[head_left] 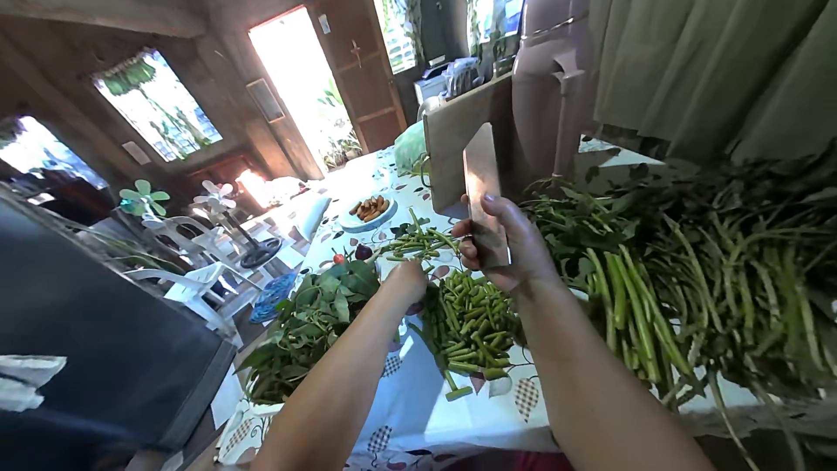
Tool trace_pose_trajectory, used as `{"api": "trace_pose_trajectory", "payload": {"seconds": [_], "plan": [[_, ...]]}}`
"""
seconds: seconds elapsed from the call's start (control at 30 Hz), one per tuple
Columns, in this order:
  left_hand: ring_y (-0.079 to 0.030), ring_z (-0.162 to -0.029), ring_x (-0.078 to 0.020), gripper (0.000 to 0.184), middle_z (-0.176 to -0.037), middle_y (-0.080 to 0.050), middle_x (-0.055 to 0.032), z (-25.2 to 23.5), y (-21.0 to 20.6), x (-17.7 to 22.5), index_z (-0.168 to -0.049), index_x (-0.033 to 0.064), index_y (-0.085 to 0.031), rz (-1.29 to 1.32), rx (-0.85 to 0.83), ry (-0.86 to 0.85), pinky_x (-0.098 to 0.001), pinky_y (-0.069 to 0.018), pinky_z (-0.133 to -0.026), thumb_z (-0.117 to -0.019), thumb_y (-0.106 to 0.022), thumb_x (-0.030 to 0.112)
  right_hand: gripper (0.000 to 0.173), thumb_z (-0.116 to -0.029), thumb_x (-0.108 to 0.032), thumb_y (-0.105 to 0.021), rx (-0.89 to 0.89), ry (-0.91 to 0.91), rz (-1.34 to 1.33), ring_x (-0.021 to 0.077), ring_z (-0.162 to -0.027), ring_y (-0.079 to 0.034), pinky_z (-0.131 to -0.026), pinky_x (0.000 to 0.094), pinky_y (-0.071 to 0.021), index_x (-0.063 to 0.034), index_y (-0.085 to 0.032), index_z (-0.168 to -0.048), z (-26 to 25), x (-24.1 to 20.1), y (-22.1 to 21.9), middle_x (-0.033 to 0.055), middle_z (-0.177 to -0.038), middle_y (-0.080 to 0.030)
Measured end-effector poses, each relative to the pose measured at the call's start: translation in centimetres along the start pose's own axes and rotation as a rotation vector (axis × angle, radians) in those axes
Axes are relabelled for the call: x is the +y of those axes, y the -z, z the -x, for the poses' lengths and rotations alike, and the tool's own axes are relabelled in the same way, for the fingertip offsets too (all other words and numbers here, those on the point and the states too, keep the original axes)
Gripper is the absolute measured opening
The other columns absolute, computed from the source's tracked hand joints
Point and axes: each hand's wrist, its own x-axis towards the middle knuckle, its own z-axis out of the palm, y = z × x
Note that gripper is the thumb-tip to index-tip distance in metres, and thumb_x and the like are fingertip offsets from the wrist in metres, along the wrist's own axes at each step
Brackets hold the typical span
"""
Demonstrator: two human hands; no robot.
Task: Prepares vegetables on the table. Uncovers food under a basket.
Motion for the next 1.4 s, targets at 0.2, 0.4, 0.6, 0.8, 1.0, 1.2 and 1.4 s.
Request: {"api": "trace_pose_trajectory", "payload": {"seconds": [0.2, 0.4, 0.6, 0.8, 1.0, 1.2, 1.4], "plan": [[-0.064, -0.112, -0.0426, 0.021, -0.116, -0.066, -0.0276, -0.7, -0.4, -0.9, -0.108, -0.0079, -0.067, -0.075, -0.008, 0.000, -0.0606, -0.0512, -0.093, -0.0941, -0.065, 0.007, 0.041, -0.1085, -0.044, -0.031, -0.032, 0.003, 0.034, 0.0043, -0.051, -0.052, -0.046, 0.0181, -0.0449, -0.0169, -0.043, -0.137, -0.2, 0.3, 0.1, -0.0005, -0.081, -0.064], [-0.063, -0.112, -0.0450, 0.027, -0.115, -0.065, -0.0287, 0.3, 2.4, -1.1, -0.109, -0.0077, -0.067, -0.014, 0.109, -0.049, -0.0653, -0.0494, -0.092, -0.0959, -0.066, 0.015, 0.042, -0.1082, -0.048, -0.028, -0.019, -0.013, 0.056, 0.0047, -0.050, -0.052, -0.047, 0.0187, -0.0468, -0.0199, -0.042, -0.136, -0.6, 0.5, 0.4, -0.0014, -0.080, -0.063], [-0.066, -0.092, -0.0344, 0.021, -0.102, -0.067, -0.0205, 2.5, 7.2, -1.6, -0.111, -0.0013, -0.067, 0.067, 0.249, -0.146, -0.0545, -0.0528, -0.082, -0.0928, -0.069, 0.010, 0.041, -0.1080, -0.048, -0.031, 0.006, -0.018, 0.032, 0.0047, -0.050, -0.052, -0.046, 0.0189, -0.0468, -0.0191, -0.042, -0.136, -0.6, 0.5, 0.3, -0.0012, -0.079, -0.062], [-0.062, -0.114, -0.0459, 0.029, -0.119, -0.065, -0.0292, 0.1, 1.0, -1.4, -0.117, -0.0081, -0.065, -0.087, 0.050, -0.087, -0.0640, -0.0494, -0.095, -0.0908, -0.070, 0.003, 0.041, -0.1082, -0.048, -0.029, -0.006, -0.009, 0.039, 0.0045, -0.050, -0.052, -0.046, 0.0192, -0.0474, -0.0197, -0.042, -0.135, -0.5, 0.6, 0.3, -0.0022, -0.079, -0.062], [-0.064, -0.114, -0.0427, 0.023, -0.117, -0.067, -0.0263, -2.0, -1.0, -2.4, -0.114, -0.0049, -0.067, -0.105, 0.003, -0.106, -0.0618, -0.0500, -0.095, -0.1023, -0.054, 0.010, 0.041, -0.1082, -0.048, -0.033, 0.014, -0.027, 0.055, 0.0048, -0.050, -0.051, -0.046, 0.0191, -0.0463, -0.0191, -0.044, -0.135, -0.4, 0.4, -0.1, -0.0006, -0.081, -0.062], [-0.064, -0.109, -0.0444, 0.025, -0.114, -0.066, -0.0270, 0.7, 3.3, -2.6, -0.113, -0.0061, -0.067, -0.076, 0.140, -0.210, -0.0634, -0.0500, -0.092, -0.0892, -0.068, 0.001, 0.042, -0.1083, -0.048, -0.032, 0.013, -0.031, 0.020, 0.0049, -0.050, -0.052, -0.046, 0.0189, -0.0475, -0.0200, -0.041, -0.138, -0.5, 0.2, 0.2, -0.0009, -0.081, -0.062], [-0.063, -0.101, -0.0422, 0.023, -0.109, -0.064, -0.0262, 8.7, 11.7, -6.7, -0.117, -0.0042, -0.063, -0.013, 0.467, -0.004, -0.0604, -0.0494, -0.087, -0.0945, -0.064, 0.001, 0.040, -0.1077, -0.047, -0.035, 0.016, -0.004, 0.091, 0.0039, -0.051, -0.050, -0.048, 0.0183, -0.0456, -0.0180, -0.045, -0.134, -0.6, 0.8, -0.4, -0.0027, -0.079, -0.059]]}}
